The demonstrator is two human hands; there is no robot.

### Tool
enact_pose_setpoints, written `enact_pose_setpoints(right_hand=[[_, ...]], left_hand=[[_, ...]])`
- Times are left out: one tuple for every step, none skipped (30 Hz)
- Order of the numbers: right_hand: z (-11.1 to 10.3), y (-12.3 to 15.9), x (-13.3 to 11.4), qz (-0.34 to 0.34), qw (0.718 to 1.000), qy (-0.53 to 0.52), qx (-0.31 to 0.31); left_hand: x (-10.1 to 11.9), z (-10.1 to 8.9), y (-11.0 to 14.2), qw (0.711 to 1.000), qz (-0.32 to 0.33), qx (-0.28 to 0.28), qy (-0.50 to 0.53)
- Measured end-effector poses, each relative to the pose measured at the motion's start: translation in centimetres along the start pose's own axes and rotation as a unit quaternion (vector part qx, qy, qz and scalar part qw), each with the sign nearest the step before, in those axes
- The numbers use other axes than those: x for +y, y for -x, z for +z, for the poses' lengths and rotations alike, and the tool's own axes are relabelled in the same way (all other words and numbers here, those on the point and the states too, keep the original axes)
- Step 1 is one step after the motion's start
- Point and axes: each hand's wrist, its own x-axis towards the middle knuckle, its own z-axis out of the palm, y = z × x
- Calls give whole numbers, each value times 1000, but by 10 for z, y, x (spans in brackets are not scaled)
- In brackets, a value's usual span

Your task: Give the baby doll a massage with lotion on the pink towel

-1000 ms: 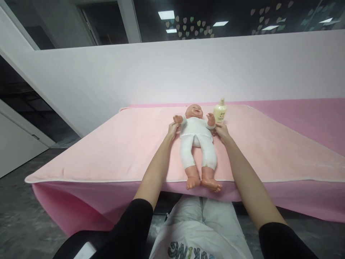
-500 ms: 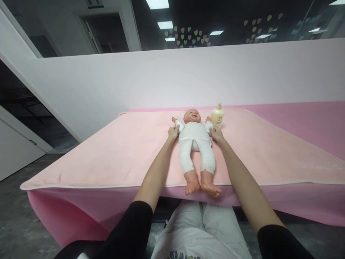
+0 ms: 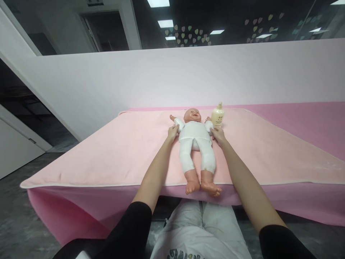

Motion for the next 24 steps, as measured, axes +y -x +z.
enact_pose_setpoints(right_hand=[[-1, 1, 0, 4, 1000, -27, -12], [-3, 1, -1, 8, 999, -49, -20], [-4, 1, -1, 12, 997, -67, -28], [-6, 1, -2, 18, 996, -83, -36], [-7, 0, -2, 24, 994, -97, -44], [-9, 0, -2, 31, 992, -109, -52], [-10, -1, -2, 38, 990, -120, -59], [-11, -2, -2, 43, 989, -127, -64], [-12, -3, -2, 46, 988, -133, -68], [-12, -3, -2, 45, 987, -136, -71], [-12, -2, -2, 42, 987, -138, -72], [-13, -1, -3, 39, 987, -142, -69], [-13, 0, -4, 37, 987, -146, -61], [-13, 2, -6, 38, 987, -148, -50], [-13, 4, -7, 42, 987, -148, -36], [-14, 7, -9, 47, 988, -146, -24], [-14, 9, -11, 52, 989, -139, -15], [-14, 11, -13, 57, 990, -130, -10], [-15, 13, -15, 60, 991, -121, -8], [-15, 14, -16, 61, 992, -114, -5], [-14, 14, -16, 60, 992, -114, -4], [-14, 14, -16, 56, 991, -119, -4], [-14, 13, -15, 49, 990, -130, -6], [-13, 12, -15, 40, 989, -142, -12]], left_hand=[[1, -1, 1, 999, -5, -12, 39], [1, -2, 1, 997, -6, -23, 70], [2, -3, 2, 995, -6, -34, 94], [3, -4, 3, 992, -5, -46, 113], [4, -5, 3, 990, -3, -57, 127], [5, -5, 4, 988, -2, -68, 137], [5, -6, 5, 986, -1, -78, 146], [5, -7, 5, 985, -2, -84, 153], [5, -7, 6, 984, -6, -84, 156], [5, -7, 6, 984, -11, -78, 157], [4, -7, 6, 985, -18, -68, 156], [4, -7, 5, 986, -22, -58, 156], [3, -7, 5, 987, -25, -46, 153], [2, -6, 4, 988, -24, -36, 149], [2, -6, 2, 989, -20, -30, 143], [1, -6, 1, 990, -15, -25, 136], [1, -5, -1, 991, -9, -21, 128], [0, -5, -2, 992, -5, -17, 124], [0, -5, -2, 992, -2, -14, 122], [0, -6, -2, 992, 1, -11, 123], [1, -6, -1, 992, 3, -11, 125], [2, -6, 0, 992, 2, -14, 127], [3, -6, 2, 991, -1, -22, 130], [4, -6, 4, 990, -7, -33, 135]])
